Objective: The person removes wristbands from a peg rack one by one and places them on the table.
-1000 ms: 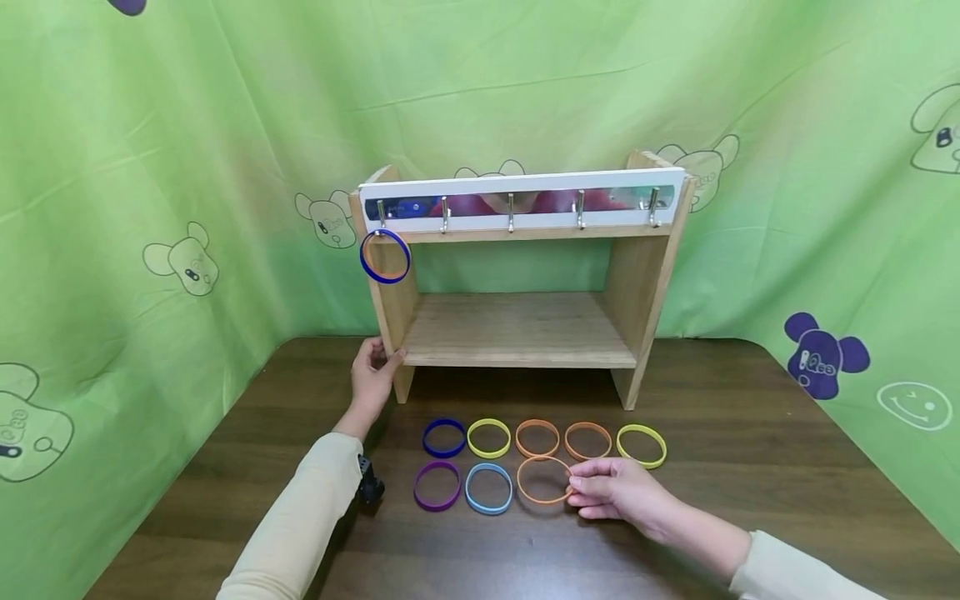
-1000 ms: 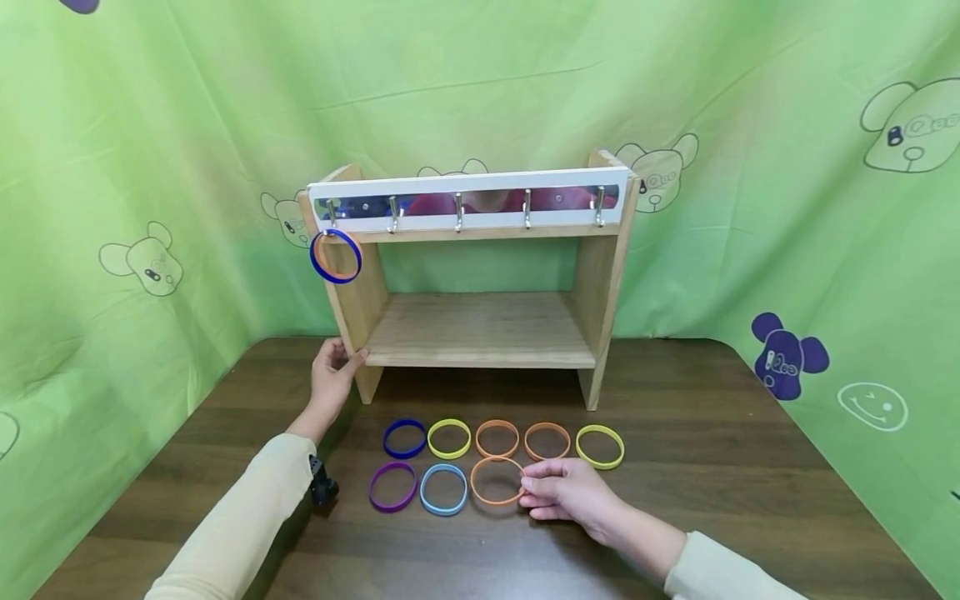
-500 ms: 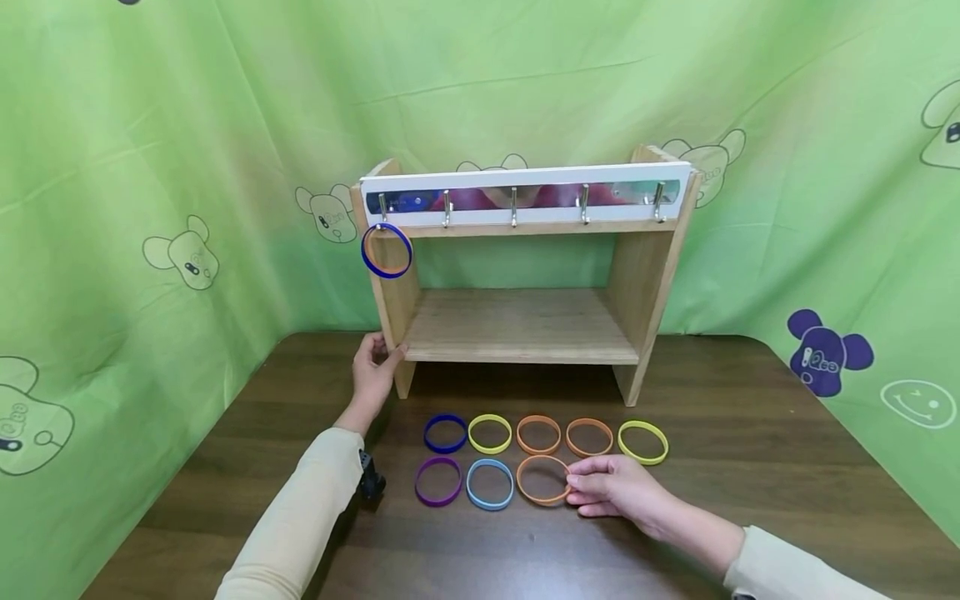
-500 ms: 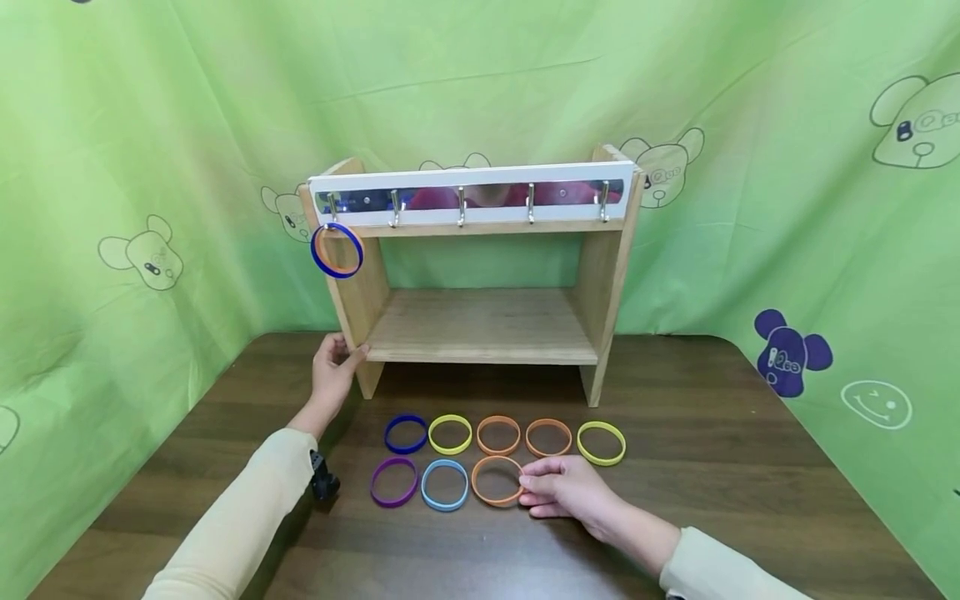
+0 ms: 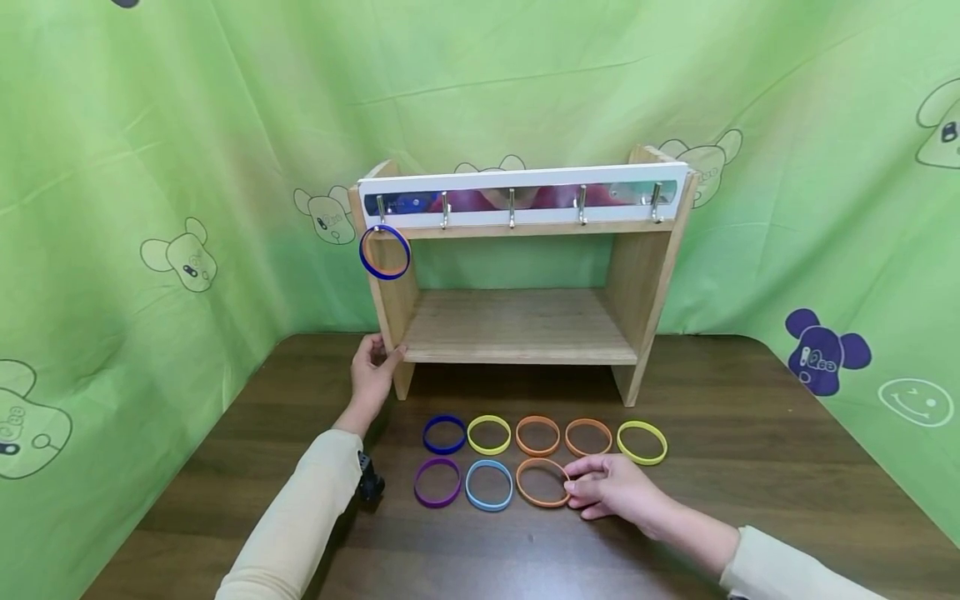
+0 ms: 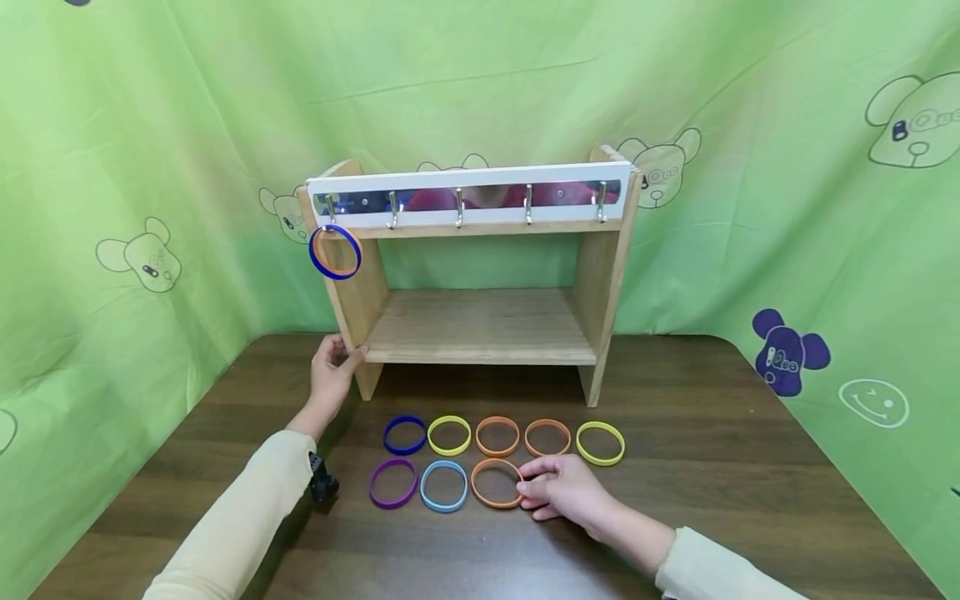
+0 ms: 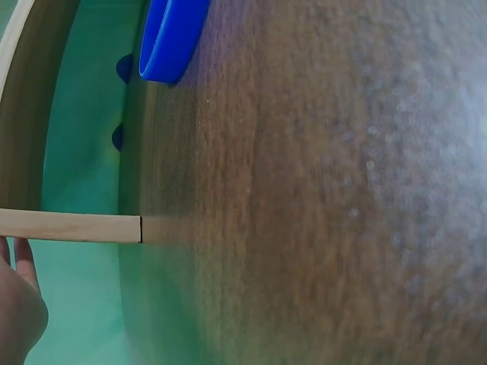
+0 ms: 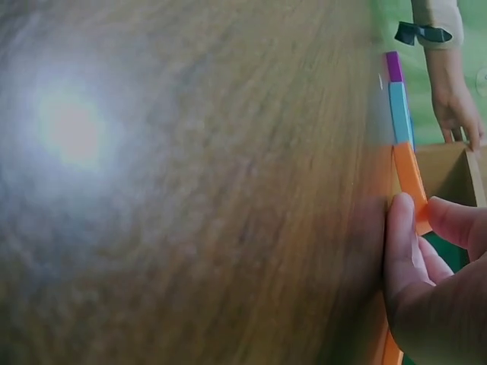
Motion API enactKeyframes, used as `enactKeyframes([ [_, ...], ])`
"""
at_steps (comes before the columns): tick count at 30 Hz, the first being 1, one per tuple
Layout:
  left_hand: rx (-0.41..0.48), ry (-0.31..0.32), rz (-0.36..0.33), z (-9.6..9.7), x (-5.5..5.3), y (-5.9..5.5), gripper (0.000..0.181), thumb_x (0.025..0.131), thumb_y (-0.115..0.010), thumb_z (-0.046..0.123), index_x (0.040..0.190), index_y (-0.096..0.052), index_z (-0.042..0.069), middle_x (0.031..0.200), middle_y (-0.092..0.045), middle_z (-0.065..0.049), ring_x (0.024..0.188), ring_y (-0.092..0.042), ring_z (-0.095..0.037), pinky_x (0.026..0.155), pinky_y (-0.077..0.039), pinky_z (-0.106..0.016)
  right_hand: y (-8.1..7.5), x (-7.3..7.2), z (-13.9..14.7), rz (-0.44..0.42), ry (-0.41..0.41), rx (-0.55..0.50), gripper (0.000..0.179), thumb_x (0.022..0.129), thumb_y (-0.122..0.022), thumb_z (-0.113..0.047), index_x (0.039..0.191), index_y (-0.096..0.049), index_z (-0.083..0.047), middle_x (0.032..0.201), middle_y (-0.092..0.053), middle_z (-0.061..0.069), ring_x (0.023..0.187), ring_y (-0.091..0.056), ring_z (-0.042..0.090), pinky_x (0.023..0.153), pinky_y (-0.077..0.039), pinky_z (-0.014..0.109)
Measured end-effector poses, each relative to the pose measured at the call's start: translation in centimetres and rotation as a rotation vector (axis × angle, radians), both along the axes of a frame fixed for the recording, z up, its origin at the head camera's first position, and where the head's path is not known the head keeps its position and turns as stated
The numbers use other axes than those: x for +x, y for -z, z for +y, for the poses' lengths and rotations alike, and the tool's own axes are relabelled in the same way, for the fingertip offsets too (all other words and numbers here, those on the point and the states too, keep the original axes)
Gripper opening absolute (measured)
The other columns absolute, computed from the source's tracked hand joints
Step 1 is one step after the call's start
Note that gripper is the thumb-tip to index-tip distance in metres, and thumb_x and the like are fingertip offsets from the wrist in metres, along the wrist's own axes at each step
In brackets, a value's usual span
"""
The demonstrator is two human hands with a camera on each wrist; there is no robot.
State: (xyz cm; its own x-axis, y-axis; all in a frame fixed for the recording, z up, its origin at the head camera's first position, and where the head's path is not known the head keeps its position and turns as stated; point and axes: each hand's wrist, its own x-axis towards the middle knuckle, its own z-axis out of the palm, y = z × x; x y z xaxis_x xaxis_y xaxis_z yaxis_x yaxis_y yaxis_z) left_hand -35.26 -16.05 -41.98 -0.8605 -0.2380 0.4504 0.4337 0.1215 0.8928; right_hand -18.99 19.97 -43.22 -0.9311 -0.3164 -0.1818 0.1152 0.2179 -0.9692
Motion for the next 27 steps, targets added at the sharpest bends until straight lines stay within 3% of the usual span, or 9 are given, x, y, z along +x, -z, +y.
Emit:
enactKeyframes([
  [11, 0.004, -0.004, 0.010, 0.14, 0.20, -0.15, 0.025, 0.088, -0.071, 0.005, 0.108, -0.060, -0.003, 0.097, -0.061, -0.009, 0.089, -0.052, -0.017, 0.072, -0.047, -0.022, -0.04, -0.07, 0.24, 0.078, -0.029, 0.107, 0.034, 0.090, -0.066, -0.006, 0.114, -0.057, 0.016, 0.084, -0.069, 0.010, 0.073, -0.067, 0.022, 0.059, -0.057, 0.036],
  [27, 0.004, -0.007, -0.001, 0.23, 0.31, -0.24, 0.026, 0.088, -0.071, 0.005, 0.109, -0.060, -0.003, 0.098, -0.061, -0.009, 0.089, -0.053, -0.016, 0.072, -0.047, -0.022, -0.88, -0.36, 0.60, 0.122, -0.008, 0.122, 0.032, 0.091, -0.065, -0.004, 0.113, -0.056, 0.017, 0.083, -0.067, 0.010, 0.073, -0.066, 0.024, 0.059, -0.056, 0.036],
])
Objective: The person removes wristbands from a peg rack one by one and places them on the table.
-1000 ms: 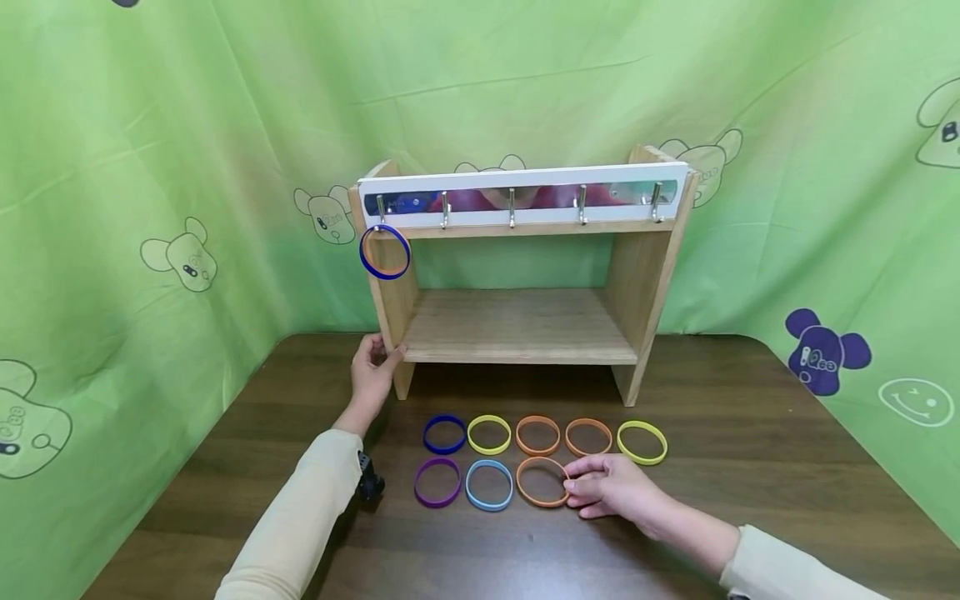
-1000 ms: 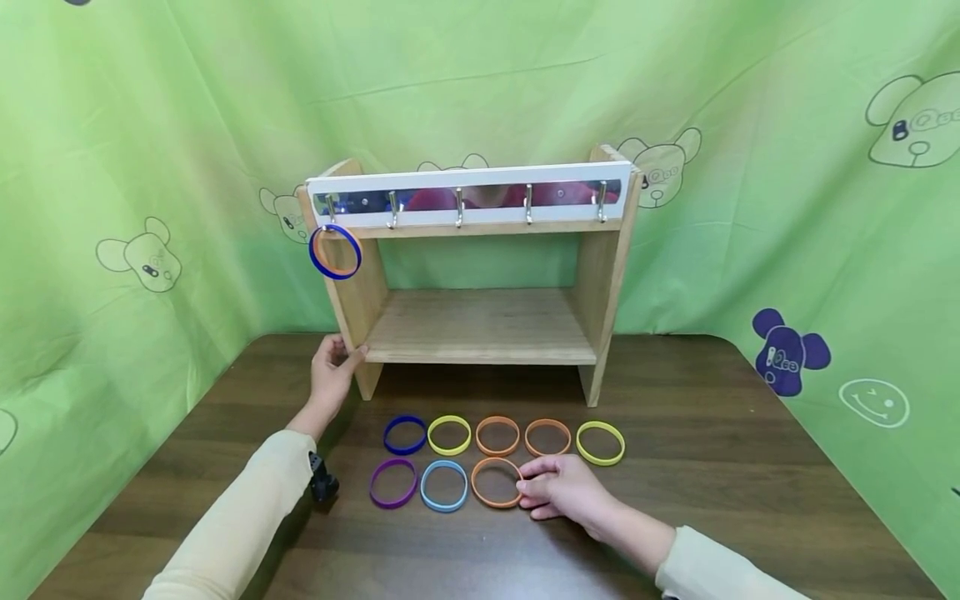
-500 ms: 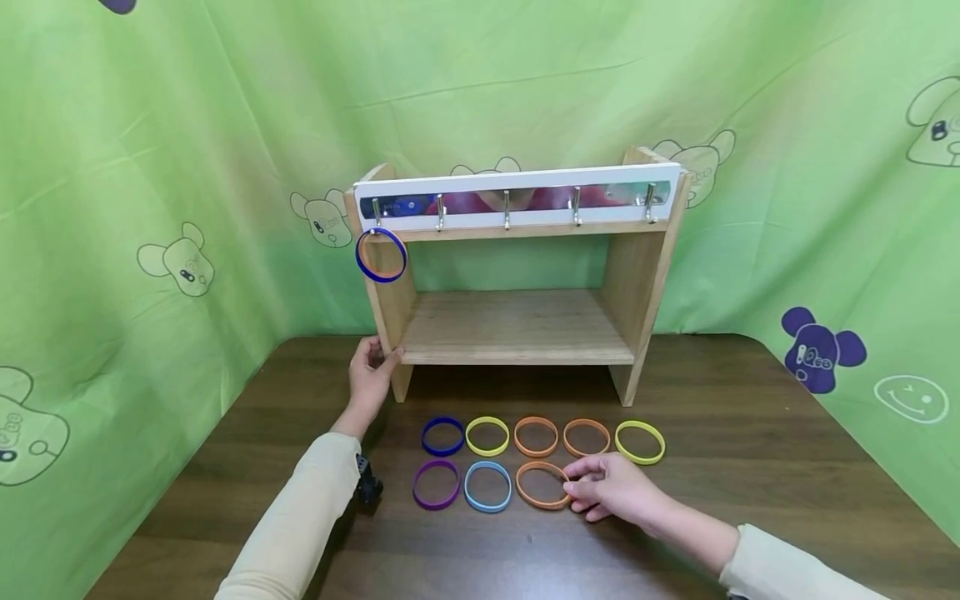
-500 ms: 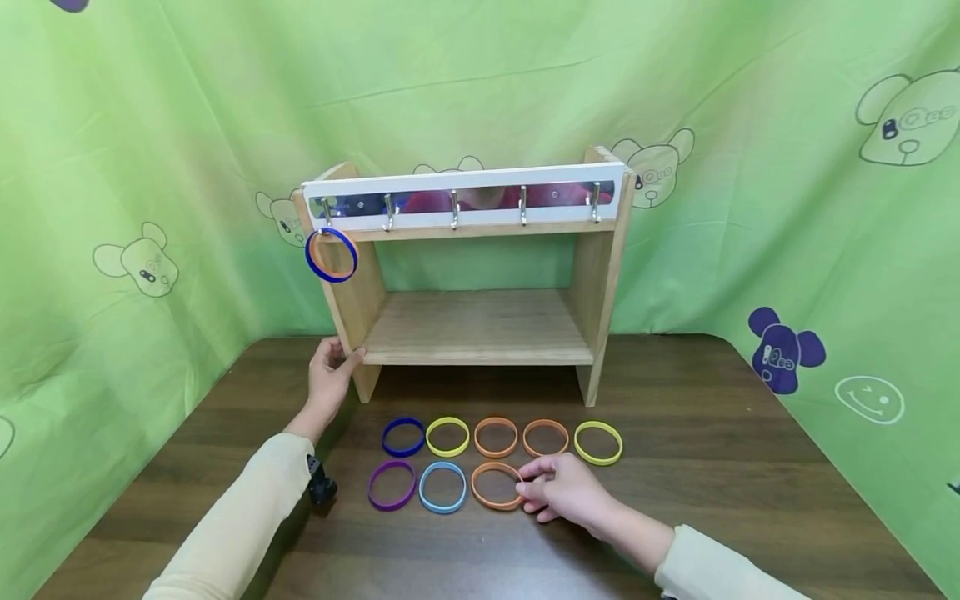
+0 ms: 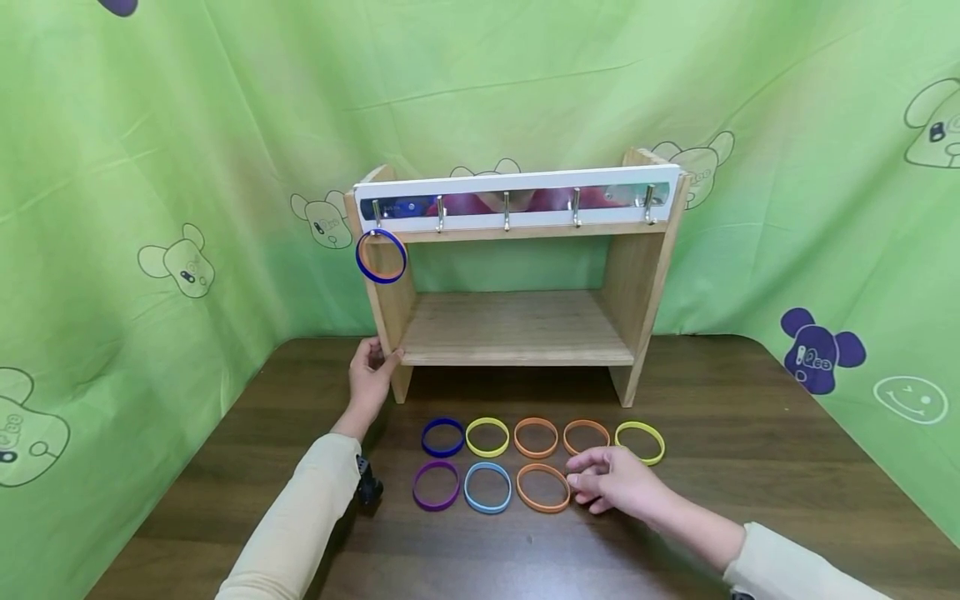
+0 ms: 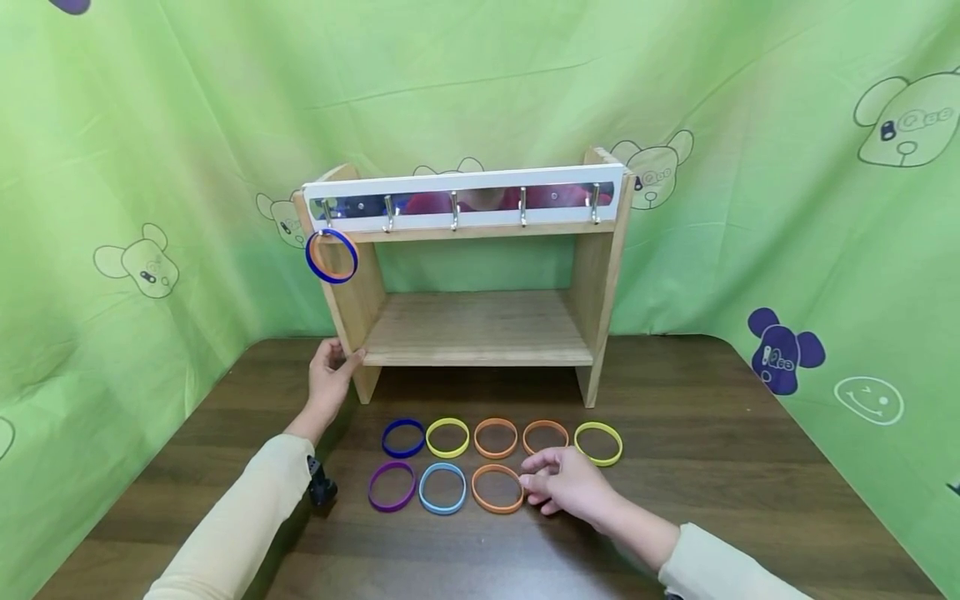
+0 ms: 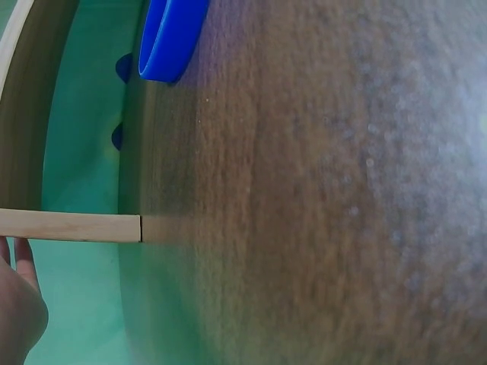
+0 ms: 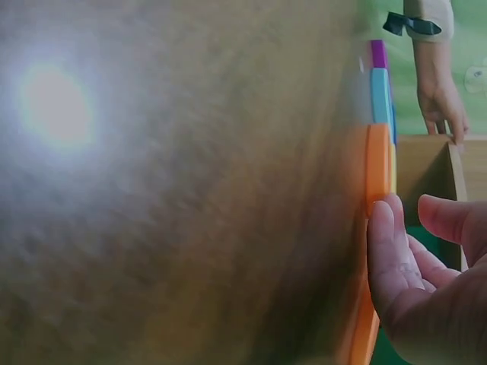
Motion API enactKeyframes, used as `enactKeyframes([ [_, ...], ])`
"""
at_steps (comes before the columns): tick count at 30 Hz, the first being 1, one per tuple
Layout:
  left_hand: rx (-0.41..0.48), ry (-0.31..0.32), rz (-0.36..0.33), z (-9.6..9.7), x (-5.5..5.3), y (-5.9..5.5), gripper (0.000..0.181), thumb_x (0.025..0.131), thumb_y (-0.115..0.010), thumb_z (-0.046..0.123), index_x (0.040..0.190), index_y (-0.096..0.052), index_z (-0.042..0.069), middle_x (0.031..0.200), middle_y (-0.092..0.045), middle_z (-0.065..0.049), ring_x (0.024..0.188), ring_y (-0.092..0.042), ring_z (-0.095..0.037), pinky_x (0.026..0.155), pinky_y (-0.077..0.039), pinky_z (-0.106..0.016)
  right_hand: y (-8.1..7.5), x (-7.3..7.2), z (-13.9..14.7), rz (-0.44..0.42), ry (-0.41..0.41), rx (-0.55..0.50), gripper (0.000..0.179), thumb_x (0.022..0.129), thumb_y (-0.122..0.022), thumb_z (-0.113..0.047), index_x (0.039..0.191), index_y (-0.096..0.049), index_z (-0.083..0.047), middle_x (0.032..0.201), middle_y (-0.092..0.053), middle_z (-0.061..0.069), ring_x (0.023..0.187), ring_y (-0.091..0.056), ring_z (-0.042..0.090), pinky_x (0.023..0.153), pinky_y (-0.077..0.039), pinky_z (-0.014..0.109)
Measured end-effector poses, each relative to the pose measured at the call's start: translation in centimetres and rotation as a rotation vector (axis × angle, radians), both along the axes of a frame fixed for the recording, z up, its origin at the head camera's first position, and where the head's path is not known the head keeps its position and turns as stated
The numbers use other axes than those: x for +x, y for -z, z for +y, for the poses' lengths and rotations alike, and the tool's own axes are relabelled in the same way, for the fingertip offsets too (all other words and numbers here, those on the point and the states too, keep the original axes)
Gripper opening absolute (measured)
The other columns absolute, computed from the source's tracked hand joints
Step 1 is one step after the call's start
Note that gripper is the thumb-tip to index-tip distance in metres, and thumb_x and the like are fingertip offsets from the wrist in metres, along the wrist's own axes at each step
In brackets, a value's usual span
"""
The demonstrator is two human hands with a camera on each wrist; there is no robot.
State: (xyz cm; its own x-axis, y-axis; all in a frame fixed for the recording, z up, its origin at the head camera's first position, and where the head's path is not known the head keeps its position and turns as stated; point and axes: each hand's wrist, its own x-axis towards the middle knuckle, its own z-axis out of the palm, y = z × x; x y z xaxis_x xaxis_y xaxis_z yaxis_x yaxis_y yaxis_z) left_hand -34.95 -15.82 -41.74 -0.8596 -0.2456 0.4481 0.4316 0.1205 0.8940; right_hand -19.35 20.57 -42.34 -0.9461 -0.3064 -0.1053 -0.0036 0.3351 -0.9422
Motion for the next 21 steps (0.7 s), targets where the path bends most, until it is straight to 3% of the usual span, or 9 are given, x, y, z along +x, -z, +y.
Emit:
enactKeyframes([
  [4, 0.003, 0.016, 0.002, -0.1, -0.1, 0.0, 0.027, 0.089, -0.071, 0.008, 0.111, -0.060, -0.003, 0.100, -0.061, -0.011, 0.089, -0.052, -0.016, 0.073, -0.047, -0.021, -0.8, -0.5, -0.2, 0.026, 0.010, -0.011, 0.034, 0.091, -0.065, -0.003, 0.115, -0.055, 0.018, 0.084, -0.067, 0.013, 0.074, -0.067, 0.026, 0.060, -0.057, 0.036],
  [11, -0.043, 0.029, 0.015, 0.5, 2.3, -2.4, 0.025, 0.089, -0.067, -0.001, 0.110, -0.057, -0.011, 0.101, -0.059, -0.022, 0.089, -0.051, -0.019, 0.071, -0.046, -0.020, -2.7, -1.9, -1.2, 0.089, 0.008, -0.092, 0.036, 0.092, -0.065, -0.004, 0.117, -0.054, 0.019, 0.092, -0.067, 0.018, 0.080, -0.068, 0.029, 0.064, -0.057, 0.036],
  [21, -0.026, 0.037, 0.009, 0.6, 2.4, -2.4, 0.026, 0.089, -0.066, -0.002, 0.111, -0.056, -0.013, 0.102, -0.059, -0.026, 0.091, -0.052, -0.028, 0.071, -0.046, -0.020, -6.3, -4.6, -4.0, 0.213, 0.043, -0.144, 0.034, 0.092, -0.067, -0.009, 0.119, -0.059, 0.010, 0.093, -0.069, 0.012, 0.086, -0.068, 0.026, 0.071, -0.057, 0.034],
])
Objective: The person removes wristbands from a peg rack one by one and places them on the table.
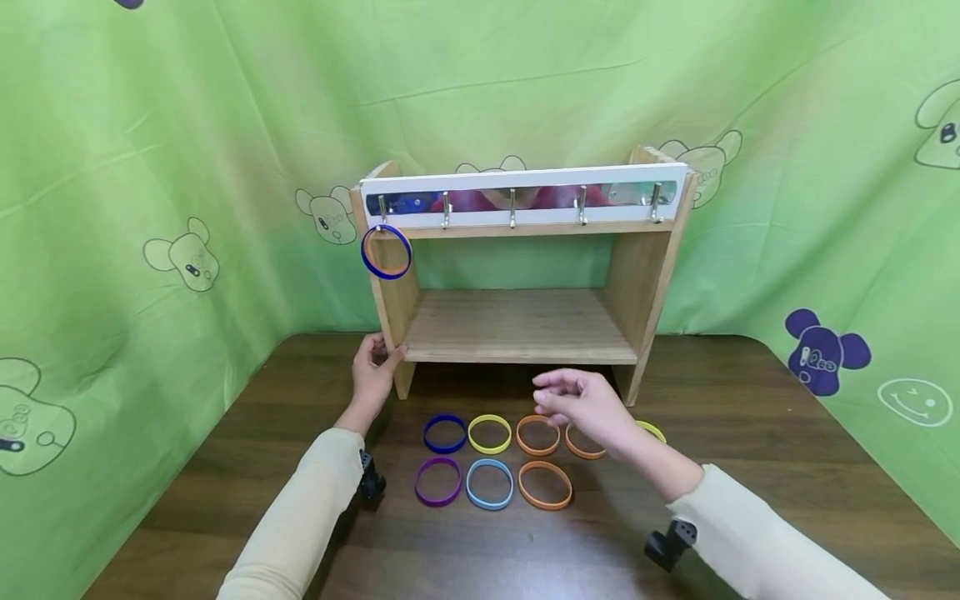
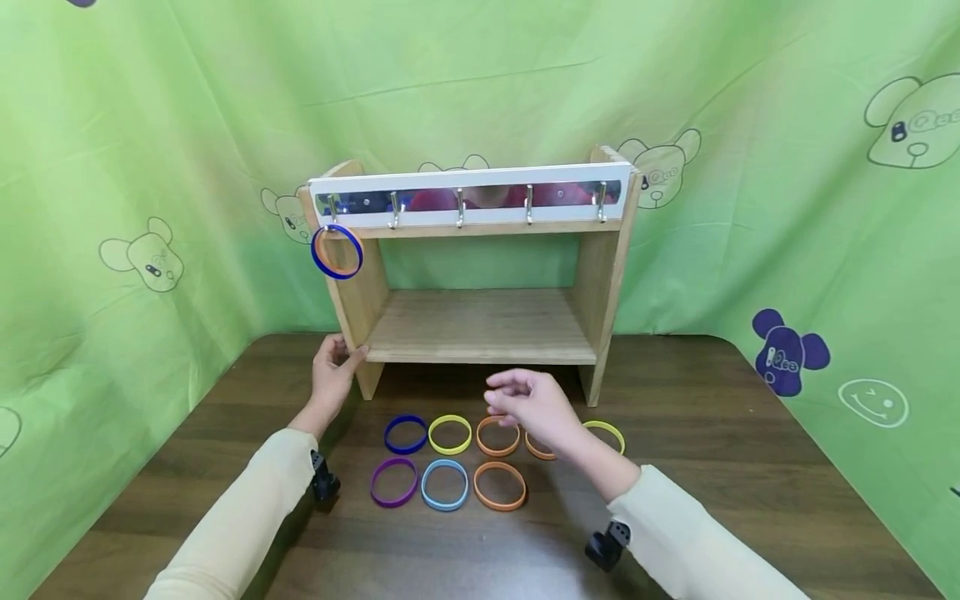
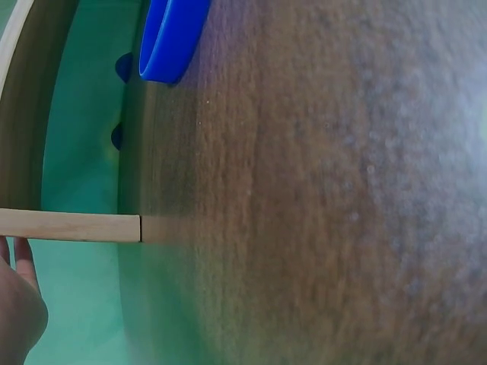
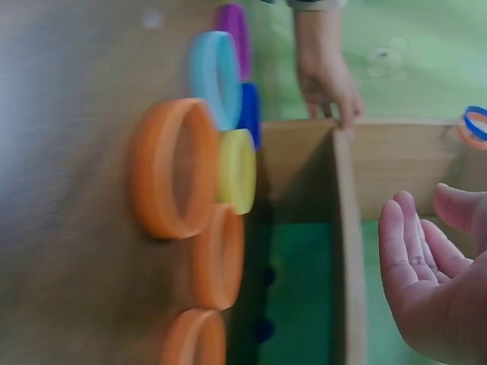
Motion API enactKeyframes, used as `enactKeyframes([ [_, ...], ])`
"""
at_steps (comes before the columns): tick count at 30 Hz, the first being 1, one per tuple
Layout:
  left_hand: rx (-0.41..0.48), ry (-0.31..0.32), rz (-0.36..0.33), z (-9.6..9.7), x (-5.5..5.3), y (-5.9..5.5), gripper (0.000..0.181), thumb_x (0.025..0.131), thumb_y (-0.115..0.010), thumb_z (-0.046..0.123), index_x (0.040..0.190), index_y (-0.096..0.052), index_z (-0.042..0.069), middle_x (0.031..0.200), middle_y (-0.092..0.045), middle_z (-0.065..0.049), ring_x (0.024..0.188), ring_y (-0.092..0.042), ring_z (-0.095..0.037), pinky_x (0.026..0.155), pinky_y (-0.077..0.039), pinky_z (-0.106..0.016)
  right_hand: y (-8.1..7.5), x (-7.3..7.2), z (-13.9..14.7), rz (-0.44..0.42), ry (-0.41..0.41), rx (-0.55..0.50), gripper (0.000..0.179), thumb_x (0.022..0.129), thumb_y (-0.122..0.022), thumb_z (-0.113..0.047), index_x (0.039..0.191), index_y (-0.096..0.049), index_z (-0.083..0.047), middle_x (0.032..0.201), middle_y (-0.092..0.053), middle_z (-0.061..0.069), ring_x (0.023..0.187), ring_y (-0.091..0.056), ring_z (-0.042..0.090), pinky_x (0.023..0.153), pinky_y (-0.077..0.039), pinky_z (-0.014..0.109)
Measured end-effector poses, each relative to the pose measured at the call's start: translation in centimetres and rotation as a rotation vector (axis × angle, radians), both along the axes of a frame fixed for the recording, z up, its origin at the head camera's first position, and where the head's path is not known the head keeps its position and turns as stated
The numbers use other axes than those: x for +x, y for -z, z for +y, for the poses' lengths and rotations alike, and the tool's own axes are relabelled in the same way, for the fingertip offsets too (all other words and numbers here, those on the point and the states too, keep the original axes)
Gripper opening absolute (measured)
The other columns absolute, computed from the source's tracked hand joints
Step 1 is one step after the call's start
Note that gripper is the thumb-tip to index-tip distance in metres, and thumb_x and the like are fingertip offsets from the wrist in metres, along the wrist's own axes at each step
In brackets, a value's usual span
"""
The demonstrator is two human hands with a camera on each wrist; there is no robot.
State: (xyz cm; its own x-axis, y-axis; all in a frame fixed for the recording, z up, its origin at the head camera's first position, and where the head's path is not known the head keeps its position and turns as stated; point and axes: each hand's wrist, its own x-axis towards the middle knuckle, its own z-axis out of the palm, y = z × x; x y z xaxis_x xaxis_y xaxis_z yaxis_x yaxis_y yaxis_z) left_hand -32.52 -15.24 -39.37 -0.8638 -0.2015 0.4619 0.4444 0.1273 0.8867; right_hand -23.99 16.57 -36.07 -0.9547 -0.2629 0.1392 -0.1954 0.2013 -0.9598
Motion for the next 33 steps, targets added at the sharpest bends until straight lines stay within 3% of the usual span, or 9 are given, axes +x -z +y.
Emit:
enactKeyframes([
  [6, 0.005, -0.027, -0.002, 0.0, 0.2, 0.1, 0.025, 0.088, -0.067, -0.002, 0.108, -0.057, -0.012, 0.096, -0.060, -0.018, 0.086, -0.052, -0.016, 0.071, -0.046, -0.020, -2.0, -1.4, -2.4, 0.031, 0.008, -0.037, 0.036, 0.092, -0.068, -0.010, 0.120, -0.059, 0.010, 0.102, -0.069, 0.016, 0.089, -0.068, 0.023, 0.074, -0.056, 0.034],
  [17, 0.007, -0.034, 0.007, -0.5, 0.6, -0.1, 0.024, 0.088, -0.066, -0.004, 0.108, -0.056, -0.013, 0.100, -0.058, -0.027, 0.088, -0.051, -0.018, 0.072, -0.045, -0.018, -6.0, -4.0, -8.0, 0.141, -0.016, -0.188, 0.026, 0.091, -0.066, -0.004, 0.114, -0.062, 0.008, 0.103, -0.066, 0.024, 0.096, -0.065, 0.039, 0.076, -0.056, 0.043],
  [27, 0.006, -0.010, 0.027, -0.1, 0.4, -0.2, 0.024, 0.088, -0.067, -0.004, 0.107, -0.056, -0.014, 0.100, -0.058, -0.027, 0.087, -0.051, -0.019, 0.076, -0.045, -0.028, -9.1, -5.7, -12.1, 0.231, 0.015, -0.275, 0.022, 0.090, -0.069, -0.005, 0.109, -0.064, 0.007, 0.100, -0.069, 0.019, 0.090, -0.068, 0.030, 0.073, -0.057, 0.036],
  [33, 0.004, -0.005, 0.044, 0.1, 0.3, -0.2, 0.024, 0.088, -0.067, -0.005, 0.107, -0.056, -0.014, 0.099, -0.059, -0.028, 0.087, -0.052, -0.021, 0.073, -0.046, -0.021, -10.2, -6.3, -14.4, 0.236, 0.064, -0.302, 0.023, 0.089, -0.070, -0.005, 0.109, -0.064, 0.006, 0.099, -0.068, 0.017, 0.087, -0.068, 0.023, 0.071, -0.057, 0.032],
])
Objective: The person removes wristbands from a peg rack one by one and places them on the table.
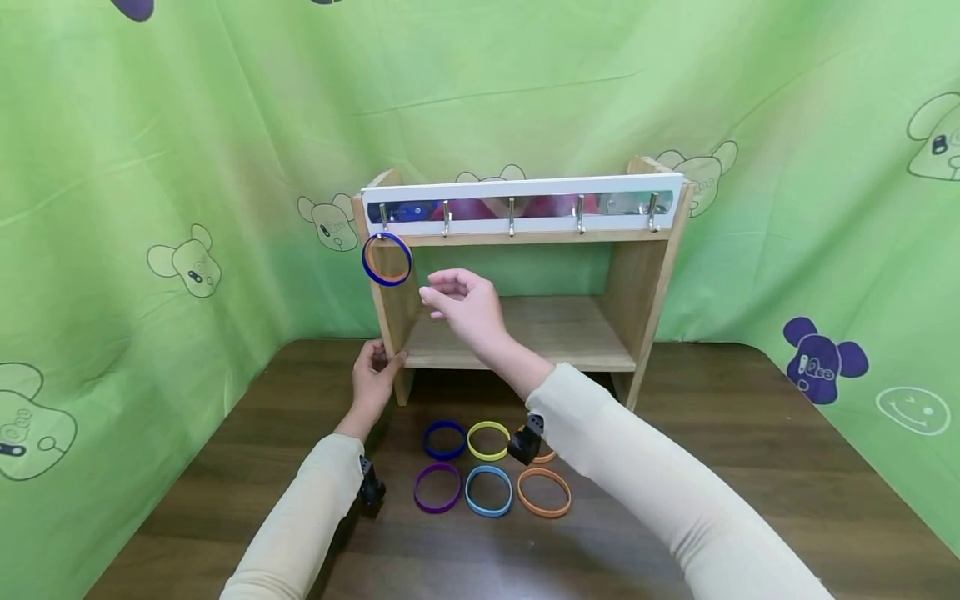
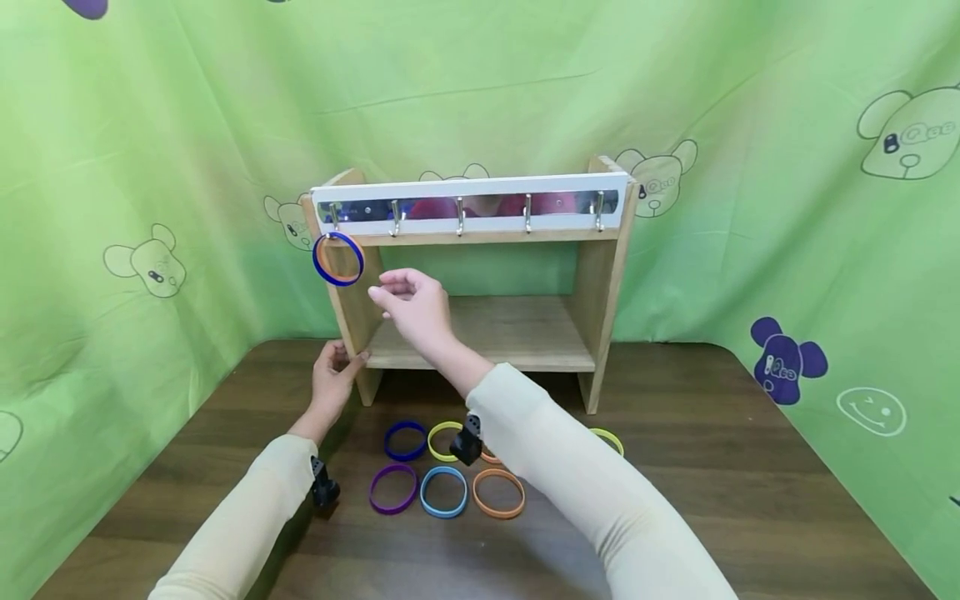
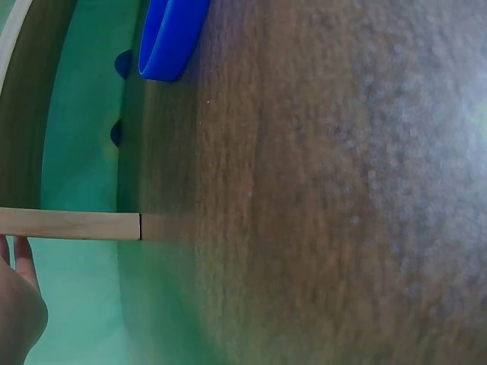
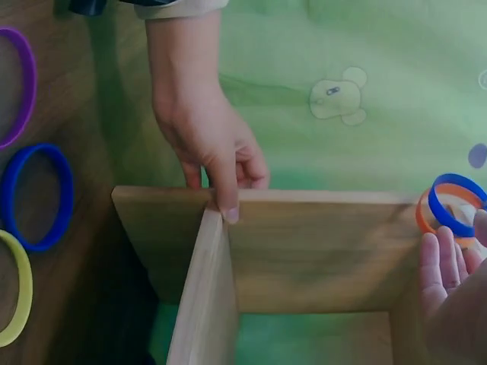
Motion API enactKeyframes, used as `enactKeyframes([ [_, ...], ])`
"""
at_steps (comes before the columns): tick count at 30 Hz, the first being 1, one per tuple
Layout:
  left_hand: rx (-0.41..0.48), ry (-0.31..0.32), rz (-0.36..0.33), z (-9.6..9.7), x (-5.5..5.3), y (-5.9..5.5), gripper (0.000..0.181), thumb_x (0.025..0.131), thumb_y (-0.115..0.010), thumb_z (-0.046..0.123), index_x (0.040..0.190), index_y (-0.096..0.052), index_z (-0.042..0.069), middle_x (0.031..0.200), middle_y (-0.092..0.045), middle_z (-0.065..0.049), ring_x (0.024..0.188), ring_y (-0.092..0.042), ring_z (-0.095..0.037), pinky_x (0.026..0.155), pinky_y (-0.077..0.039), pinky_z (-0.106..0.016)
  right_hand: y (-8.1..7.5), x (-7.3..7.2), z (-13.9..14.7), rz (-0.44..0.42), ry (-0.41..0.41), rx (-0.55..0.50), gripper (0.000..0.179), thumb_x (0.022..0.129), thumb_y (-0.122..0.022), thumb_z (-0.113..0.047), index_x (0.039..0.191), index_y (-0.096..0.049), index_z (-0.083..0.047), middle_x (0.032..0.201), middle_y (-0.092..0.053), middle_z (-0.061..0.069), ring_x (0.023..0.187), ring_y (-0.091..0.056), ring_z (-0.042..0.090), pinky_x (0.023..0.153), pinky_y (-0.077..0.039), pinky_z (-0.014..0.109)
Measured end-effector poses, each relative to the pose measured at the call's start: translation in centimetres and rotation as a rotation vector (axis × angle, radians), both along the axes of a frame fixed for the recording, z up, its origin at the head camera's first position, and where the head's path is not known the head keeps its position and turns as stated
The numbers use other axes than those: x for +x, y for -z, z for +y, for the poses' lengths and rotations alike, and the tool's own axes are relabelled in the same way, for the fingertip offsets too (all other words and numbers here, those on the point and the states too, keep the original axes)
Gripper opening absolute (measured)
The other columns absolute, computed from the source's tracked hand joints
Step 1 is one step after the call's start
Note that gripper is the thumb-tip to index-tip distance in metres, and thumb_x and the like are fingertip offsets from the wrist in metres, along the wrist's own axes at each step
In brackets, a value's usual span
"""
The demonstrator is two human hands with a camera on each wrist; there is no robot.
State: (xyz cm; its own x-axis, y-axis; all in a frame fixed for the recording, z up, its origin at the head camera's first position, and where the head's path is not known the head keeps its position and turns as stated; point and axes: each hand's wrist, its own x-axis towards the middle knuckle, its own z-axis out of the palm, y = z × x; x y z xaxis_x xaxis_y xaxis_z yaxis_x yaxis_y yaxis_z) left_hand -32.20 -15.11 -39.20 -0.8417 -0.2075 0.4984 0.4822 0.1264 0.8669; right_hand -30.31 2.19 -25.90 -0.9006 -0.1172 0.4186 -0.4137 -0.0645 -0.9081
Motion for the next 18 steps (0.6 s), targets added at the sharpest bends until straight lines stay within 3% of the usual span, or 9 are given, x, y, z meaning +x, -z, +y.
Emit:
enactKeyframes([
  [10, -0.018, -0.027, -0.019, -0.2, -0.2, 0.4, 0.024, 0.088, -0.067, -0.003, 0.107, -0.057, -0.012, 0.098, -0.060, -0.022, 0.086, -0.053, -0.015, 0.071, -0.046, -0.020, -1.0, -0.6, -2.7, 0.003, 0.103, 0.026, 0.025, 0.087, -0.074, -0.011, 0.107, -0.064, 0.001, 0.096, -0.067, 0.012, 0.087, -0.066, 0.022, 0.072, -0.057, 0.036],
  [16, -0.002, -0.030, -0.046, -0.7, -2.2, 2.3, 0.026, 0.088, -0.071, 0.006, 0.109, -0.059, -0.005, 0.099, -0.061, -0.014, 0.088, -0.054, -0.016, 0.073, -0.046, -0.021, -1.1, -0.9, -3.7, 0.004, 0.180, 0.049, 0.025, 0.086, -0.075, -0.013, 0.106, -0.064, -0.002, 0.094, -0.067, 0.009, 0.084, -0.066, 0.019, 0.067, -0.056, 0.031],
  [18, -0.006, -0.024, -0.048, -0.6, -1.9, 1.9, 0.026, 0.089, -0.070, 0.005, 0.110, -0.059, -0.005, 0.100, -0.060, -0.015, 0.089, -0.053, -0.017, 0.073, -0.045, -0.020, -1.2, -0.9, -3.9, 0.003, 0.188, 0.043, 0.025, 0.086, -0.075, -0.013, 0.105, -0.064, -0.001, 0.094, -0.067, 0.010, 0.084, -0.066, 0.019, 0.067, -0.056, 0.031],
])
